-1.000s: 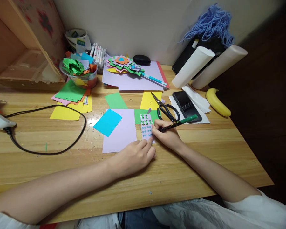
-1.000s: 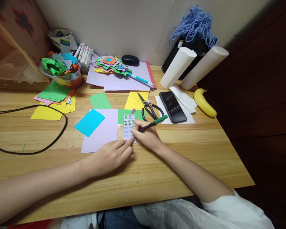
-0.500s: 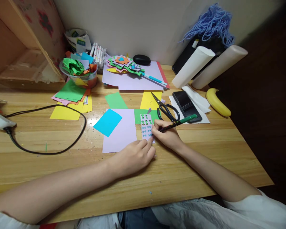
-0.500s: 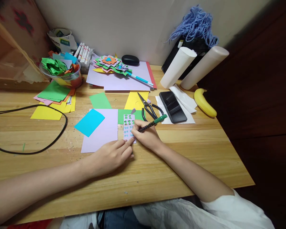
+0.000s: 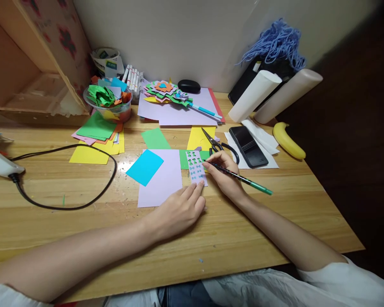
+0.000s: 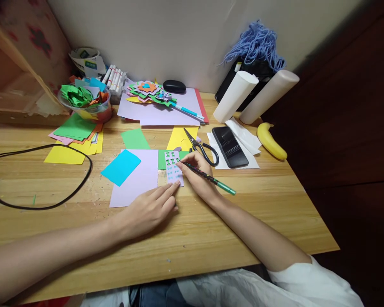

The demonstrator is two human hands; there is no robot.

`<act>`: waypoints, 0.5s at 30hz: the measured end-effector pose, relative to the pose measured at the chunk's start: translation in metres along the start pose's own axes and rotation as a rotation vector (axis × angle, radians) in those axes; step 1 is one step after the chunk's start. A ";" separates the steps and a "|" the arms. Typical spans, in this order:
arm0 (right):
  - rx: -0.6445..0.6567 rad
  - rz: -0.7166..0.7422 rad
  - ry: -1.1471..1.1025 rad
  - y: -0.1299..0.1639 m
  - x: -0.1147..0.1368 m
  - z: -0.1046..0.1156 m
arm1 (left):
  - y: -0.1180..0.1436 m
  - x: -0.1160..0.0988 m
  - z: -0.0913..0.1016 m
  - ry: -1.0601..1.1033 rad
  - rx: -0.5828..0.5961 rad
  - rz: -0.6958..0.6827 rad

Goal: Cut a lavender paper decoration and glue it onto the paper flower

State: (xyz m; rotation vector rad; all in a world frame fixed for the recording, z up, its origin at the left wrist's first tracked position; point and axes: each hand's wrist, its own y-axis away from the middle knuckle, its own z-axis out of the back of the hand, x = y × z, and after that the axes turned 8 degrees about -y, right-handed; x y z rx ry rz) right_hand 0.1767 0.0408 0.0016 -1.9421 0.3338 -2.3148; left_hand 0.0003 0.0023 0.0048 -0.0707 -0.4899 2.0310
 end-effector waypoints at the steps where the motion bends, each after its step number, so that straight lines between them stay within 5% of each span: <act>1: 0.005 0.007 -0.010 0.000 0.000 0.000 | 0.000 0.000 0.000 0.005 -0.018 -0.005; 15: 0.250 -0.155 -0.029 0.009 0.001 -0.002 | 0.001 -0.001 0.002 0.012 -0.053 -0.044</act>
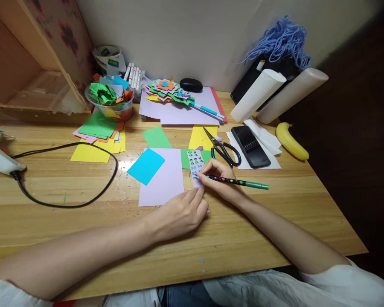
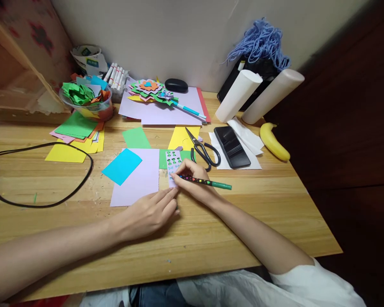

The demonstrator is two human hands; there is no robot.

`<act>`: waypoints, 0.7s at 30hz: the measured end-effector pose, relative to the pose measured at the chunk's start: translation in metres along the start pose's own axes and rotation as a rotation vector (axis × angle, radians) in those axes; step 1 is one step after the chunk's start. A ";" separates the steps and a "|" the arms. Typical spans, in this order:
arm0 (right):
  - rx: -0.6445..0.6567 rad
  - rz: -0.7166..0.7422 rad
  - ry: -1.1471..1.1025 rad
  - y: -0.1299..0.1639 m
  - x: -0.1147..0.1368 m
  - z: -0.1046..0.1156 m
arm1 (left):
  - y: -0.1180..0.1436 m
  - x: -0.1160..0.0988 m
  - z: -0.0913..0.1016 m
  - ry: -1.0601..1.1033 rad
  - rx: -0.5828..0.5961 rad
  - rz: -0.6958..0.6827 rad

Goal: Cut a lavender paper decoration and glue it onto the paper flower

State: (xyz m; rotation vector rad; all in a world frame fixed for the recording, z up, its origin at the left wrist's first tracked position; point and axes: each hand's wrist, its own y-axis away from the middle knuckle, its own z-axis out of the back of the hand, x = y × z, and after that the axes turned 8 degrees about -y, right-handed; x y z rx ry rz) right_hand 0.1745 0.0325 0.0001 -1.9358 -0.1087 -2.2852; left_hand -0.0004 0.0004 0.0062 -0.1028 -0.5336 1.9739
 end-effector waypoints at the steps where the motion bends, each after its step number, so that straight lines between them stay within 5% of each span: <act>1: -0.013 0.000 0.021 0.000 0.000 0.000 | -0.001 0.000 0.001 0.002 0.012 0.004; 21: 0.085 0.060 0.260 0.002 0.004 0.002 | -0.004 -0.001 0.002 -0.068 0.028 -0.016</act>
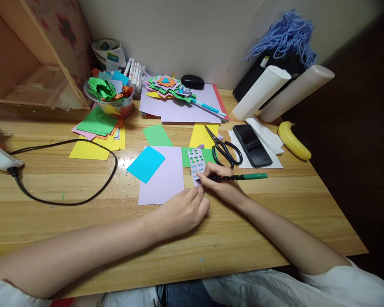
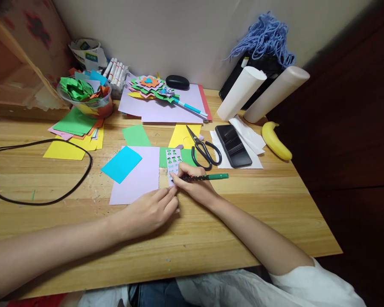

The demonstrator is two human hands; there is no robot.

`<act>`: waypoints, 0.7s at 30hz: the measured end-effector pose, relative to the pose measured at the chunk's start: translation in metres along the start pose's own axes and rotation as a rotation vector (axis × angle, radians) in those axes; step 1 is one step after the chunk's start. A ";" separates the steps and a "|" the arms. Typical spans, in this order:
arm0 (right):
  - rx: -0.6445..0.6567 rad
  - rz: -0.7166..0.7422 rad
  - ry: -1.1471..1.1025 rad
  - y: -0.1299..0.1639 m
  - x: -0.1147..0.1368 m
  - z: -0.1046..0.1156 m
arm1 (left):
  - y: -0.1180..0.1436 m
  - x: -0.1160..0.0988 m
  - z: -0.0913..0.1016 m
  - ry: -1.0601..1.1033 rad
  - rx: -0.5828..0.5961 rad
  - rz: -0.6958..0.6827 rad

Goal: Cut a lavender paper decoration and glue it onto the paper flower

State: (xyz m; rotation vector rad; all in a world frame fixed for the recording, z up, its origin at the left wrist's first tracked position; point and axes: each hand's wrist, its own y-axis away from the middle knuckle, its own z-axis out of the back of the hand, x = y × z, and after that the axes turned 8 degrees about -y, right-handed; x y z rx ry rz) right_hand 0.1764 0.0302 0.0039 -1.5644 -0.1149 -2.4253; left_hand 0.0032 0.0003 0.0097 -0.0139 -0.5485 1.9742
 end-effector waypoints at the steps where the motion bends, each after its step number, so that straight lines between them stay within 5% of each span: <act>1: 0.008 0.002 0.000 0.000 0.000 0.000 | 0.000 0.000 0.000 -0.004 0.005 -0.001; 21: 0.061 0.023 0.013 0.000 -0.002 0.002 | 0.002 0.000 -0.002 0.016 0.023 -0.009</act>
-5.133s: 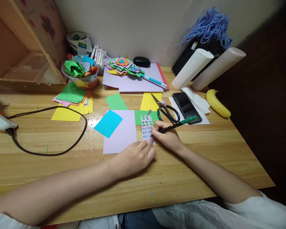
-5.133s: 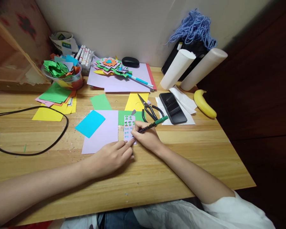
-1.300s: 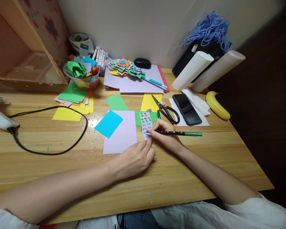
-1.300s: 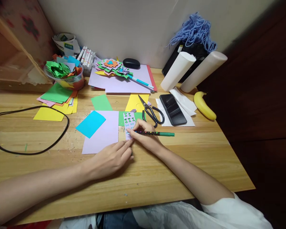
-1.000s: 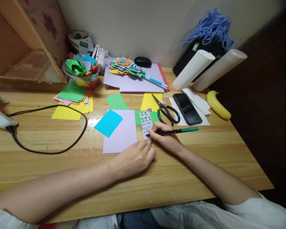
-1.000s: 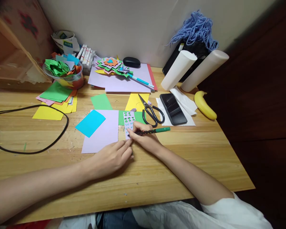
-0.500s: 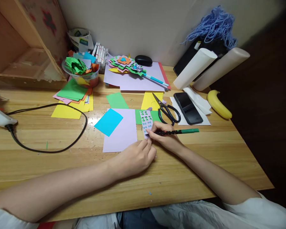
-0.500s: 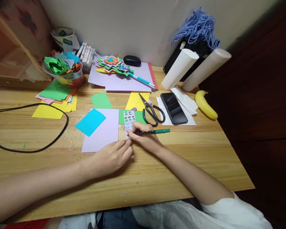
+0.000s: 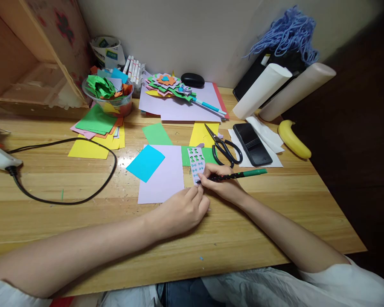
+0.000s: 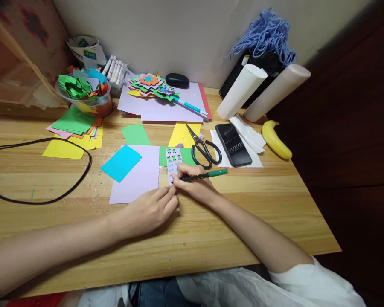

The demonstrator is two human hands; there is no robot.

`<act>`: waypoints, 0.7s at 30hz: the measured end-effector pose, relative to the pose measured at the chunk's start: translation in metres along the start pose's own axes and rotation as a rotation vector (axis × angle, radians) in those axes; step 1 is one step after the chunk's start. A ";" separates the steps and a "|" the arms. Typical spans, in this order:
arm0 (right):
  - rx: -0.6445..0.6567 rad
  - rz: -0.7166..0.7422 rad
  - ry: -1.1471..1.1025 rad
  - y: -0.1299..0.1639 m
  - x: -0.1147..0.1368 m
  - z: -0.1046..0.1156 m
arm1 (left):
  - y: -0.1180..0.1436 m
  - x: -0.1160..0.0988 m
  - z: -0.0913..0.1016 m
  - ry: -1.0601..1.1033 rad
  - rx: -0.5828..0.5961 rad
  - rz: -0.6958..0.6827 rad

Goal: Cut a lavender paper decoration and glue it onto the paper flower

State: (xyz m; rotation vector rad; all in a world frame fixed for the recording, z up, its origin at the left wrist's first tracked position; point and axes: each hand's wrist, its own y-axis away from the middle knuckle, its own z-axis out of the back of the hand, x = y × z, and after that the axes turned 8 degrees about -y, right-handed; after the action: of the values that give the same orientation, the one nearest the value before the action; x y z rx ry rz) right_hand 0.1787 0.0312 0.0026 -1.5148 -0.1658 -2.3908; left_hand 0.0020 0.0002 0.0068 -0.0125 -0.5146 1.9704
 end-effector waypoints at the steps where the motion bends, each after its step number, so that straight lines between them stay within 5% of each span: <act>1: 0.000 -0.006 0.003 0.000 0.000 0.000 | 0.000 0.000 0.000 0.003 0.002 0.001; 21: -0.041 -0.029 -0.029 0.000 0.001 0.000 | -0.001 0.000 0.000 0.009 -0.008 0.008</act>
State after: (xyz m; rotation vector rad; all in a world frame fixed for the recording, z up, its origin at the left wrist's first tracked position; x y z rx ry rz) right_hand 0.1781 0.0311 0.0036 -1.5766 -0.1479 -2.4098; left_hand 0.0026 0.0007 0.0068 -0.0289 -0.5175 1.9756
